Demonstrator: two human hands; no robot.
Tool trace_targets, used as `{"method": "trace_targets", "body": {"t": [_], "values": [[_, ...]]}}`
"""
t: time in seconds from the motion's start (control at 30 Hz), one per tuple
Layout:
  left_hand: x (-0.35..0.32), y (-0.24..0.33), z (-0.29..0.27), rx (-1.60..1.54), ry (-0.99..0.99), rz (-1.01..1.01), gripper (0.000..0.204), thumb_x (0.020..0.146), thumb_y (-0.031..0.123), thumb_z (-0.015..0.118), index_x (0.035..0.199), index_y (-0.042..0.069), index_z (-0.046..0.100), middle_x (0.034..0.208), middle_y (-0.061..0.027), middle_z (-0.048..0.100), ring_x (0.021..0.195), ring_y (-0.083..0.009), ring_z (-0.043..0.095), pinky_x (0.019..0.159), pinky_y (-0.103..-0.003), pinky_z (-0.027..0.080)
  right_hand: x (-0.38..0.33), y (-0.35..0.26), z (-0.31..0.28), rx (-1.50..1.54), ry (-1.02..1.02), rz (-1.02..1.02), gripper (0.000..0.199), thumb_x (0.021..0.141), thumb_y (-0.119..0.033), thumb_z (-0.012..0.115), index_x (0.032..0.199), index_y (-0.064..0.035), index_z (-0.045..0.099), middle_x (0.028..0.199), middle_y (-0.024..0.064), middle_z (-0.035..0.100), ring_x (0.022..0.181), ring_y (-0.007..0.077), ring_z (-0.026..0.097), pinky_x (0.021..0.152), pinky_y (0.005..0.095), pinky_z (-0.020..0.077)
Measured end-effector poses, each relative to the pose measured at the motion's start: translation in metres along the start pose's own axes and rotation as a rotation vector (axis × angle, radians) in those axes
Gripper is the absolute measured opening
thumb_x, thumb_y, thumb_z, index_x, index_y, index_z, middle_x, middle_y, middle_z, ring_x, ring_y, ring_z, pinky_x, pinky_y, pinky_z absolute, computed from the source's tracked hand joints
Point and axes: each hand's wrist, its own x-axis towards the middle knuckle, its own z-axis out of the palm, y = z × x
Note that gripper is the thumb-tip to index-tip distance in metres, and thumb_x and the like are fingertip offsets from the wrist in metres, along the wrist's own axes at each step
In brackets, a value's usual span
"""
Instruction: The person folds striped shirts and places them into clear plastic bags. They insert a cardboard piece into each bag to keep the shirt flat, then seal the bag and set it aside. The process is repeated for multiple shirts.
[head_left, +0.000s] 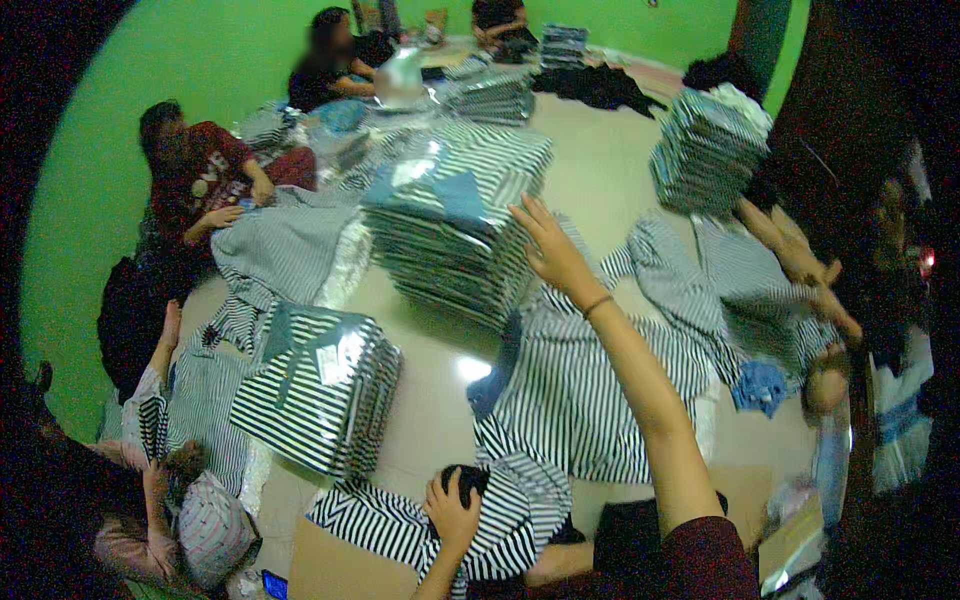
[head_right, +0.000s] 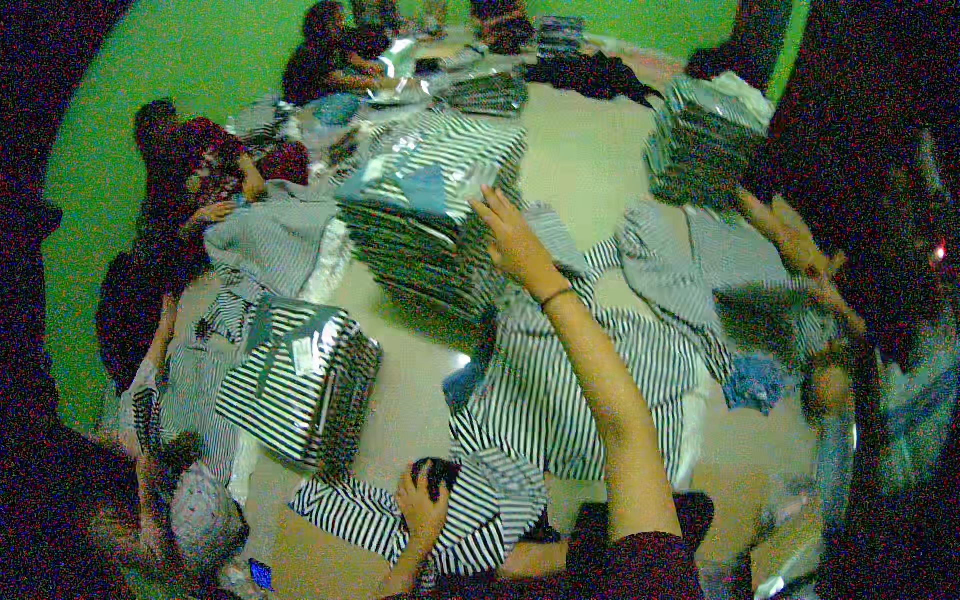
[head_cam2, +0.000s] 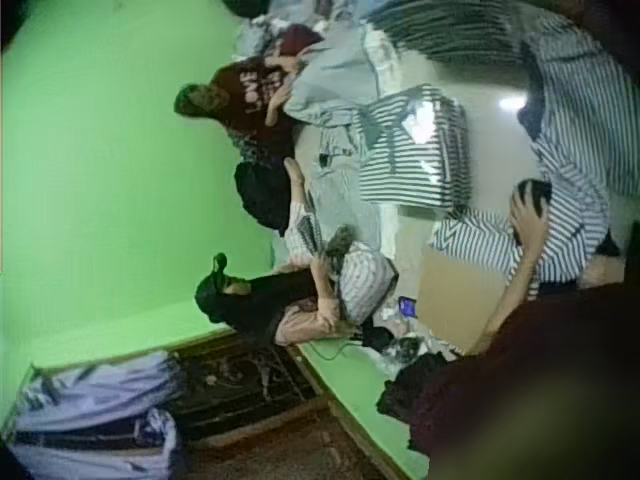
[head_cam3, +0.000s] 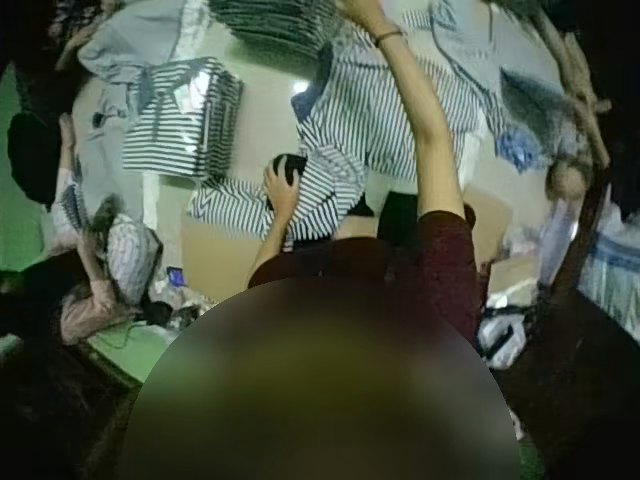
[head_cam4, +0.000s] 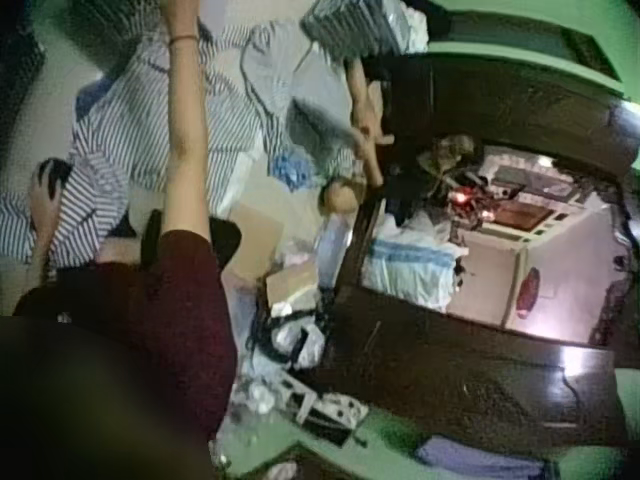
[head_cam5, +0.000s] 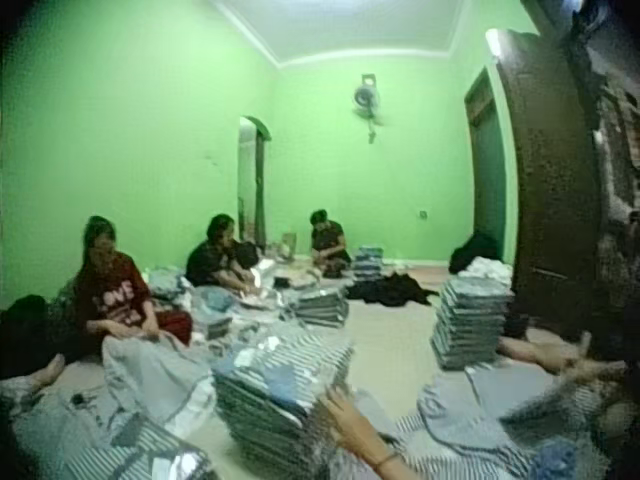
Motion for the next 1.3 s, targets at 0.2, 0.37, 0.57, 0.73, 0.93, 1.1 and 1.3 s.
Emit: {"method": "trace_targets", "body": {"t": [0.2,0.37,0.57,0.73,0.93,1.1,1.3], "values": [[0.005,-0.001,-0.004,-0.028,-0.124,-0.060,0.044,0.071,0.028,0.052,0.111,0.011,0.044,0.118,-0.0177,0.037,0.109,-0.0351,0.032,0.090,-0.048,0.021,-0.279,-0.030,-0.031,-0.137,-0.442,0.578,0.051,0.065,-0.008,0.055,0.114,-0.0032,0.038,0.124,0.0238,0.028,0.112,0.0369,0.032,0.095,0.0385,0.0274],[0.032,0.026,0.015,0.172,0.010,0.139,0.040,0.065,0.017,0.055,0.100,-0.001,0.045,0.100,-0.0192,0.044,0.097,-0.0344,0.039,0.088,-0.046,0.024,-0.433,-0.028,-0.084,-0.217,-0.851,1.038,0.046,0.060,-0.024,0.066,0.094,-0.0006,0.046,0.099,0.0193,0.048,0.097,0.0316,0.046,0.079,0.0388,0.0390],[0.039,0.089,0.099,-0.015,-0.469,0.718,0.051,0.062,0.023,0.064,0.106,0.005,0.045,0.110,-0.0189,0.043,0.102,-0.0332,0.039,0.086,-0.043,0.031,-0.439,-0.030,-0.066,-0.302,-0.867,0.900,0.024,0.067,-0.021,0.058,0.081,-0.0036,0.050,0.085,0.0136,0.056,0.077,0.0300,0.055,0.067,0.0389,0.0440],[0.019,0.094,0.120,0.113,-0.539,0.718,0.054,0.062,0.025,0.063,0.109,0.008,0.044,0.113,-0.0161,0.042,0.104,-0.0304,0.040,0.086,-0.041,0.032,-0.373,-0.019,-0.018,-0.062,-0.064,0.622,0.023,0.071,-0.010,0.052,0.092,-0.0009,0.050,0.089,0.0141,0.053,0.081,0.0282,0.053,0.069,0.0354,0.0438],[0.026,0.087,0.113,0.028,-0.597,0.700,0.047,0.062,0.023,0.063,0.101,0.004,0.045,0.106,-0.0201,0.045,0.099,-0.0326,0.043,0.085,-0.038,0.035,-0.324,0.002,0.031,-0.144,-0.197,0.689,0.026,0.067,-0.018,0.060,0.087,-0.0057,0.051,0.081,0.0104,0.053,0.072,0.0274,0.054,0.061,0.0367,0.0447],[0.032,0.088,0.106,0.008,-0.645,0.714,0.046,0.064,0.022,0.061,0.104,0.005,0.047,0.107,-0.0164,0.045,0.099,-0.0304,0.043,0.084,-0.039,0.035,-0.329,0.030,0.028,0.086,0.027,1.016,0.015,0.070,-0.020,0.054,0.069,-0.0051,0.054,0.074,0.0118,0.055,0.072,0.0277,0.053,0.061,0.0385,0.0423],[0.021,0.099,0.115,0.021,-0.622,0.662,0.037,0.065,0.013,0.058,0.098,0.002,0.047,0.101,-0.0167,0.047,0.094,-0.0313,0.044,0.080,-0.038,0.036,-0.313,0.100,0.016,-0.008,0.303,0.961,0.012,0.072,-0.010,0.054,0.079,0.0001,0.053,0.065,0.0114,0.053,0.061,0.0227,0.052,0.058,0.0315,0.0414]]}}
